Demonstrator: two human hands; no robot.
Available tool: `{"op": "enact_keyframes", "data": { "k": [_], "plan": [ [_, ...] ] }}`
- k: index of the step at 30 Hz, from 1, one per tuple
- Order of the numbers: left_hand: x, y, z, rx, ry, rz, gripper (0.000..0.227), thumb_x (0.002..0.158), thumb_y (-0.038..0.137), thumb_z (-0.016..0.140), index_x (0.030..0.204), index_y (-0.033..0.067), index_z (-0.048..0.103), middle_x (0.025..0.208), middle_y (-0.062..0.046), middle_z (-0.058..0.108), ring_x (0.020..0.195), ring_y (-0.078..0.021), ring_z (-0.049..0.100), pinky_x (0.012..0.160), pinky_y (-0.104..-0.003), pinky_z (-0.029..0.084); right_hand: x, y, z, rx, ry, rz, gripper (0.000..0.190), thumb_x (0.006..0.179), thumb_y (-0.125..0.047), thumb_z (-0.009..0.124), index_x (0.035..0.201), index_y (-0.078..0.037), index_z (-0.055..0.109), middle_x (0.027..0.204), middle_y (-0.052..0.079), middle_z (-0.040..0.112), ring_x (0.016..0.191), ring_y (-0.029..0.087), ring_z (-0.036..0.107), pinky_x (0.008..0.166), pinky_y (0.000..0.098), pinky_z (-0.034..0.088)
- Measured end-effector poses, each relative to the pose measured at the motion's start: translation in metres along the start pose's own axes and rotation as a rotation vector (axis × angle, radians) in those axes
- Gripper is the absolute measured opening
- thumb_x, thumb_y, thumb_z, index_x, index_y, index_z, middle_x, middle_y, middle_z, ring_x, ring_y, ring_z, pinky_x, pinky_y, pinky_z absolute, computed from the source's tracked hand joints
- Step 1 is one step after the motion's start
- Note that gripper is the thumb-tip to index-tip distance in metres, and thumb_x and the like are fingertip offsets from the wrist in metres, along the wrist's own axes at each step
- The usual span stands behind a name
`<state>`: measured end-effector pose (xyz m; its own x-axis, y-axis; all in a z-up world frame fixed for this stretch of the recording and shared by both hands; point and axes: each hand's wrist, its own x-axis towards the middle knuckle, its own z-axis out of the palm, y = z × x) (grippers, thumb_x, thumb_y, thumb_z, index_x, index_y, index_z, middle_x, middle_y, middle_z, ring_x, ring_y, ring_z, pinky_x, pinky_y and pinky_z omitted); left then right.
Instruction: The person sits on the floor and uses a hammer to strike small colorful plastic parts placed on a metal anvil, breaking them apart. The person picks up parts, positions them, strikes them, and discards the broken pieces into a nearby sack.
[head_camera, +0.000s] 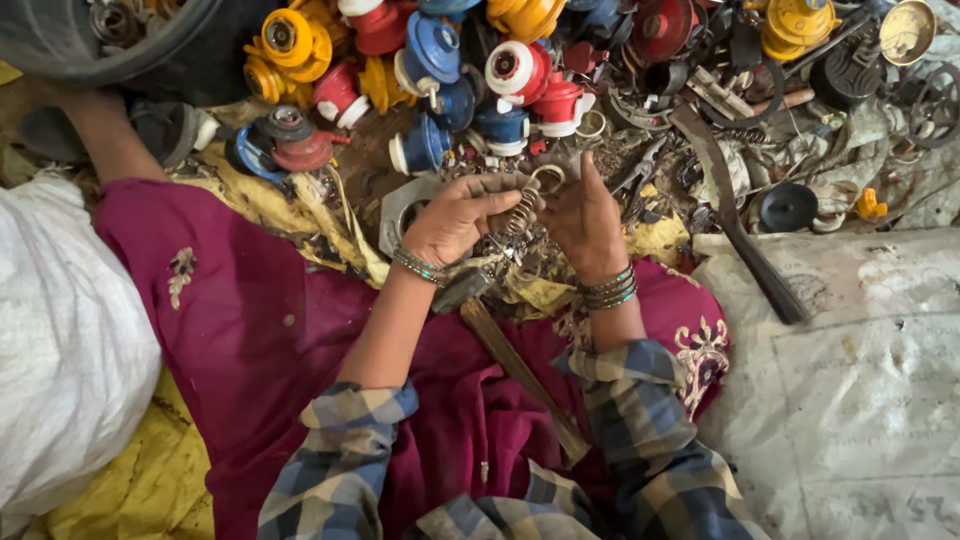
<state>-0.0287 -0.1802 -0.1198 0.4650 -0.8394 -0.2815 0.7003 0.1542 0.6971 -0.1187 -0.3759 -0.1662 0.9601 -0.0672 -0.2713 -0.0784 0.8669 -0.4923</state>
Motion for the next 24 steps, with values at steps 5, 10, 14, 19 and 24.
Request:
{"op": "enact_keyframes", "data": {
  "k": [5,10,14,19,24],
  "plan": [
    [-0.006,-0.006,-0.001,0.325,0.124,0.093,0.046,0.096,0.015,0.076,0.139,0.0025,0.065,0.109,-0.009,0.069,0.094,-0.0128,0.067,0.085,-0.026,0.057,0.004,0.012,-0.008,-0.078,0.096,0.095,0.055,0.107,-0.056,0.040,0.124,-0.010,0.065,0.111,0.006,0.068,0.098,0.021,0.061,0.085,0.0387,0.050],
    [-0.001,-0.012,0.019,0.866,0.387,0.413,0.048,0.090,0.020,0.081,0.132,0.0051,0.064,0.115,-0.008,0.074,0.100,-0.0168,0.071,0.087,-0.031,0.059,0.012,0.018,-0.029,0.052,0.091,0.107,0.042,0.109,-0.043,0.043,0.129,-0.012,0.061,0.124,0.007,0.068,0.110,0.025,0.064,0.095,0.0417,0.052],
    [0.002,-0.017,0.055,1.151,0.541,0.634,0.051,0.087,0.019,0.078,0.135,0.0090,0.063,0.124,-0.015,0.070,0.112,-0.0296,0.069,0.096,-0.040,0.056,0.010,0.023,-0.038,0.027,0.181,0.093,0.040,0.108,-0.038,0.041,0.132,-0.012,0.060,0.125,0.006,0.068,0.114,0.024,0.066,0.099,0.0464,0.054],
    [-0.009,-0.019,0.040,1.314,0.696,0.789,0.040,0.088,0.017,0.076,0.126,0.0072,0.065,0.125,-0.017,0.068,0.115,-0.0328,0.066,0.097,-0.040,0.055,0.010,0.022,-0.044,0.263,0.134,0.129,0.036,0.114,-0.027,0.038,0.132,-0.004,0.060,0.125,0.013,0.068,0.115,0.029,0.065,0.107,0.0492,0.054],
    [-0.049,0.006,-0.098,1.416,0.931,0.587,0.031,0.075,0.027,0.091,0.081,0.0016,0.075,0.078,-0.016,0.073,0.075,-0.0309,0.071,0.071,-0.042,0.055,0.010,0.012,-0.051,0.184,0.276,-0.005,0.033,0.114,-0.025,0.038,0.124,0.000,0.058,0.122,0.018,0.068,0.113,0.032,0.067,0.107,0.0505,0.055]
  ]
}}
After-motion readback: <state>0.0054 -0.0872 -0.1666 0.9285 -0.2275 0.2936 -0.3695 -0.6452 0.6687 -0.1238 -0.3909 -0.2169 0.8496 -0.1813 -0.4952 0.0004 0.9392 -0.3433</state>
